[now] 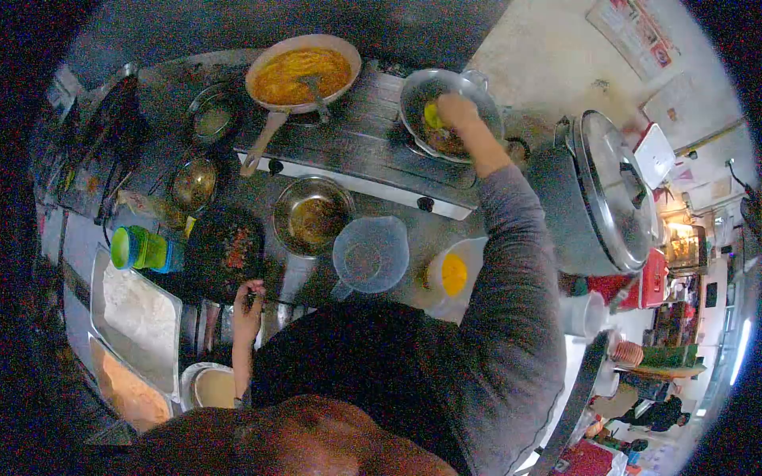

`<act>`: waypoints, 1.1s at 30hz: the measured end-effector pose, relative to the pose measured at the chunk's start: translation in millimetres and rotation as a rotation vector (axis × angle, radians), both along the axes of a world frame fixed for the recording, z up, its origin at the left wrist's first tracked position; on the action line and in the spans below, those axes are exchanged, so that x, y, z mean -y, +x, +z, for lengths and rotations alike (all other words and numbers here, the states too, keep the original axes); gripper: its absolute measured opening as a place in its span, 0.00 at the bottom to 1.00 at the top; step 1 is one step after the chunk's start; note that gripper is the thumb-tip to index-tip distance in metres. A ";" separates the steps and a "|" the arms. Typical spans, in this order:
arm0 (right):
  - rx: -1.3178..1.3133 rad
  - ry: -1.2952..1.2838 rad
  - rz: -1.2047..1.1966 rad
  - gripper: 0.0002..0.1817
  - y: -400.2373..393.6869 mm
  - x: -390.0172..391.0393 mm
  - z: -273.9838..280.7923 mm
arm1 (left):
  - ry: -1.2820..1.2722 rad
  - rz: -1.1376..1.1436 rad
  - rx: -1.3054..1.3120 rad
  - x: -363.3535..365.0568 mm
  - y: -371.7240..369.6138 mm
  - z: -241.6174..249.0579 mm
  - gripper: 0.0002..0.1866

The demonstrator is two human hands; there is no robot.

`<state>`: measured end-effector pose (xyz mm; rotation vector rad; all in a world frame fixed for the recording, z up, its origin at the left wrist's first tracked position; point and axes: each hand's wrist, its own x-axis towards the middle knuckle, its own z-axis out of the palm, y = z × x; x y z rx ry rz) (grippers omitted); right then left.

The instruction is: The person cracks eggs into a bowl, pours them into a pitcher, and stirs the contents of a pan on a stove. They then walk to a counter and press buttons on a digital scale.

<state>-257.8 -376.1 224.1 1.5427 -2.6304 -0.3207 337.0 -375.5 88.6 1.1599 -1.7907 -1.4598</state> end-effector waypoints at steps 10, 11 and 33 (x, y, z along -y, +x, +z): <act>-0.071 0.095 0.097 0.09 -0.2 -32.8 -12.9 | 0.046 -0.006 -0.054 3.6 -11.0 15.8 0.11; -0.071 0.088 0.067 0.09 -2.7 -36.5 -16.0 | 0.030 -0.009 -0.023 3.9 -12.2 19.6 0.11; -0.073 -0.131 -0.159 0.14 -66.6 -34.1 -29.5 | 0.042 -0.036 -0.021 6.3 -22.6 15.2 0.09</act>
